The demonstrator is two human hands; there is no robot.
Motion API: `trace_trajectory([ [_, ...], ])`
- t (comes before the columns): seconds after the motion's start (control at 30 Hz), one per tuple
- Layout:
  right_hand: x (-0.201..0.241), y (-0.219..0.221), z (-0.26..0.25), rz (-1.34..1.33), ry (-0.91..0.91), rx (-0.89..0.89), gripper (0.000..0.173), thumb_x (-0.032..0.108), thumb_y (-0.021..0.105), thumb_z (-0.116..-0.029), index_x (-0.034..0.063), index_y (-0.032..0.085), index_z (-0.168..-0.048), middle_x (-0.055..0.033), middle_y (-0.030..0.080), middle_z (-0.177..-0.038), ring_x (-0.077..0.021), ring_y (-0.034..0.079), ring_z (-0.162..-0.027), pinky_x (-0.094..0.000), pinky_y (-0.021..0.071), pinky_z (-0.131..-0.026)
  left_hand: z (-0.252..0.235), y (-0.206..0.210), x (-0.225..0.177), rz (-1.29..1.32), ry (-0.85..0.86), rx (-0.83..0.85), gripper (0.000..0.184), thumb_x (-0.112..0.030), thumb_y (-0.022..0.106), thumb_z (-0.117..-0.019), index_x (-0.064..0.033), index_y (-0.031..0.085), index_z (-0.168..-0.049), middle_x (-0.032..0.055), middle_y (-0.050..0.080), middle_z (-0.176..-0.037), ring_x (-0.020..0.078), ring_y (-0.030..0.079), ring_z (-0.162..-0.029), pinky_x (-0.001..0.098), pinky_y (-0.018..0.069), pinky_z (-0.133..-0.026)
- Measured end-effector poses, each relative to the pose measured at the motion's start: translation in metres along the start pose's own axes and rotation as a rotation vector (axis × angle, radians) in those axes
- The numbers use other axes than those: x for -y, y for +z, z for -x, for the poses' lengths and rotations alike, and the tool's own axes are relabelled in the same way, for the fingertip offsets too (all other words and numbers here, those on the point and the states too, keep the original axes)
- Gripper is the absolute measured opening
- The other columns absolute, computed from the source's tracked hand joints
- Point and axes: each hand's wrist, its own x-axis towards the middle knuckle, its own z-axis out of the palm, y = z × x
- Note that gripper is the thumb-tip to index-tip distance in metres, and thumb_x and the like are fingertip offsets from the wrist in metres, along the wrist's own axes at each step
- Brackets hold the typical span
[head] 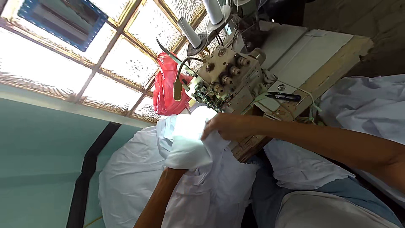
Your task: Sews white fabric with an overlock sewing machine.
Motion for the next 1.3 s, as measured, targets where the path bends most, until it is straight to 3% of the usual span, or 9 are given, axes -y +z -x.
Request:
trace_trajectory([
  [0.1,-0.007,0.019,-0.023,0.032,-0.052,0.177,0.022,-0.011,0.055,-0.0942,-0.0075,0.075,-0.105,-0.022,0.072,-0.104,-0.0325,0.066,-0.102,-0.047,0.0482,-0.091,0.009,0.007,0.034,0.11,0.575,-0.11,0.032,-0.011,0.069,-0.0934,0.0147,0.069,-0.112,0.0335,0.069,-0.113,0.0475,0.066,-0.113,0.0601,0.0475,-0.101],
  [0.17,-0.004,0.028,-0.04,0.183,0.011,0.352,0.019,0.0,0.056,-0.0992,-0.0096,0.069,-0.108,-0.0251,0.067,-0.111,-0.0388,0.062,-0.11,-0.0538,0.0455,-0.094,-0.005,0.005,0.037,0.054,1.049,-0.206,0.019,-0.017,0.059,-0.0969,-0.0038,0.073,-0.093,0.0135,0.073,-0.088,0.0321,0.072,-0.092,0.0562,0.0513,-0.093],
  [0.23,-0.009,0.046,-0.051,0.348,0.077,0.44,0.027,0.012,0.06,-0.1002,-0.0116,0.065,-0.113,-0.0296,0.064,-0.117,-0.0452,0.059,-0.116,-0.0607,0.0425,-0.096,0.003,-0.015,0.041,0.064,1.204,-0.314,0.028,-0.027,0.047,-0.1041,-0.0147,0.068,-0.088,-0.0001,0.068,-0.082,0.0193,0.067,-0.092,0.0498,0.0421,-0.106],
  [0.37,-0.028,0.068,-0.061,0.431,0.076,0.305,0.031,0.011,0.06,-0.1012,-0.0126,0.064,-0.12,-0.0294,0.063,-0.127,-0.0448,0.056,-0.126,-0.0603,0.0371,-0.108,0.021,-0.049,0.054,-0.092,1.077,-0.579,0.034,-0.043,0.049,-0.1022,-0.0173,0.068,-0.092,-0.0011,0.065,-0.077,0.0192,0.067,-0.086,0.0561,0.0392,-0.107],
  [0.5,0.02,0.028,-0.036,0.009,0.126,0.238,0.028,0.004,0.046,-0.1067,-0.0114,0.067,-0.1,-0.0217,0.065,-0.091,-0.0298,0.062,-0.088,-0.0457,0.0475,-0.079,0.002,-0.063,0.048,-0.273,0.954,-0.708,0.02,-0.016,0.06,-0.0902,-0.0035,0.074,-0.097,0.0141,0.073,-0.09,0.0453,0.067,-0.106,0.0786,0.0256,-0.108],
  [0.63,0.043,-0.005,0.017,-0.244,0.101,0.175,0.038,0.011,0.052,-0.1033,0.0017,0.059,-0.067,0.0061,0.043,-0.057,0.0024,0.038,-0.054,-0.0191,0.0279,-0.052,-0.005,-0.05,0.018,-0.14,1.066,-0.633,0.02,-0.015,0.066,-0.0807,-0.0041,0.073,-0.095,0.01,0.073,-0.086,0.0393,0.07,-0.105,0.0769,0.0258,-0.11],
  [0.9,-0.008,0.012,0.057,-0.134,0.41,0.248,0.054,0.035,0.037,-0.1124,0.0011,0.055,-0.074,0.0015,0.04,-0.064,-0.0075,0.039,-0.058,-0.0273,0.0323,-0.058,0.009,-0.023,-0.006,-0.144,1.203,-0.503,0.03,-0.026,0.051,-0.1008,-0.0132,0.073,-0.084,0.0015,0.067,-0.07,0.028,0.072,-0.09,0.0696,0.0309,-0.112],
  [1.17,0.008,0.025,0.07,-0.059,0.088,0.112,0.058,0.04,0.048,-0.1072,-0.0039,0.059,-0.071,-0.0086,0.049,-0.062,-0.019,0.049,-0.06,-0.0362,0.0368,-0.058,0.025,-0.002,-0.017,-0.272,1.071,-0.748,0.024,-0.006,0.048,-0.0953,-0.0057,0.067,-0.08,0.007,0.058,-0.054,0.0326,0.072,-0.068,0.061,0.0467,-0.103],
  [1.3,0.006,0.024,0.073,-0.054,0.0,0.169,0.03,0.021,0.065,-0.0985,-0.0068,0.073,-0.09,-0.0182,0.066,-0.076,-0.0281,0.063,-0.072,-0.0433,0.0468,-0.067,0.036,-0.013,-0.009,-0.091,1.294,-0.419,0.03,-0.021,0.045,-0.1003,-0.0143,0.07,-0.085,0.0021,0.071,-0.081,0.0314,0.07,-0.108,0.0646,0.0362,-0.111],
])
